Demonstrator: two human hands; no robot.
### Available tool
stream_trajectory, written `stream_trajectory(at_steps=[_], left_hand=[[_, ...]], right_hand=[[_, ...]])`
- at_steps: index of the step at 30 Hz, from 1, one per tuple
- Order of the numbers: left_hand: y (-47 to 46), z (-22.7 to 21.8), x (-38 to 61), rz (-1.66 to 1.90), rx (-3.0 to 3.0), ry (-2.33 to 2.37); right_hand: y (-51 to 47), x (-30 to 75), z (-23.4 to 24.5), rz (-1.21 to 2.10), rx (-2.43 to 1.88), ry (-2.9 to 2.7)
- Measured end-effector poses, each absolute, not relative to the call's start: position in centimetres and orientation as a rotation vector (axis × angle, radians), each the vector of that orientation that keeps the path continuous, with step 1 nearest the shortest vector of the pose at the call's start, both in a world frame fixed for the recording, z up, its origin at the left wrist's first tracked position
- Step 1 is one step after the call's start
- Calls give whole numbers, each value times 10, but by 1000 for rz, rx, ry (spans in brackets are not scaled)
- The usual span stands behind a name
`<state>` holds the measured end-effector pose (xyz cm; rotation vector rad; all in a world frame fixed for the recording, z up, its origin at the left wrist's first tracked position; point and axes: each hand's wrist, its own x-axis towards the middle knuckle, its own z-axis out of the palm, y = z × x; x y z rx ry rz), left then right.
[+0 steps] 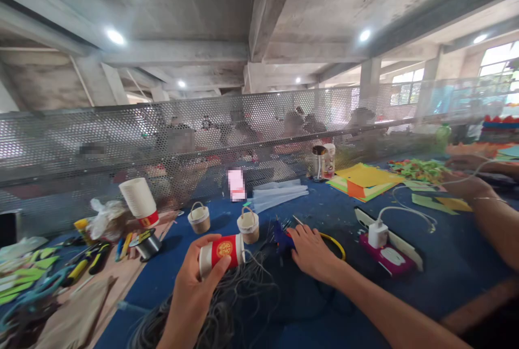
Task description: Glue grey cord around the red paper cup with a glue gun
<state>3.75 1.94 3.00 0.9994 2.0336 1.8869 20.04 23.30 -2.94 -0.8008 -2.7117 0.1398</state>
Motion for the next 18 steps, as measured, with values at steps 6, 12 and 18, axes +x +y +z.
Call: stream_trajectory(at_steps=[6,12,18], left_hand=[[20,29,38,1909,1012,2054],[21,27,36,1883,1013,2025],[19,31,40,1861,1004,2053]], right_hand=[[231,201,-26,126,-823,-2729],[229,204,-25,92,-837,-2721],[227,209,-13,64,-853,-2650]])
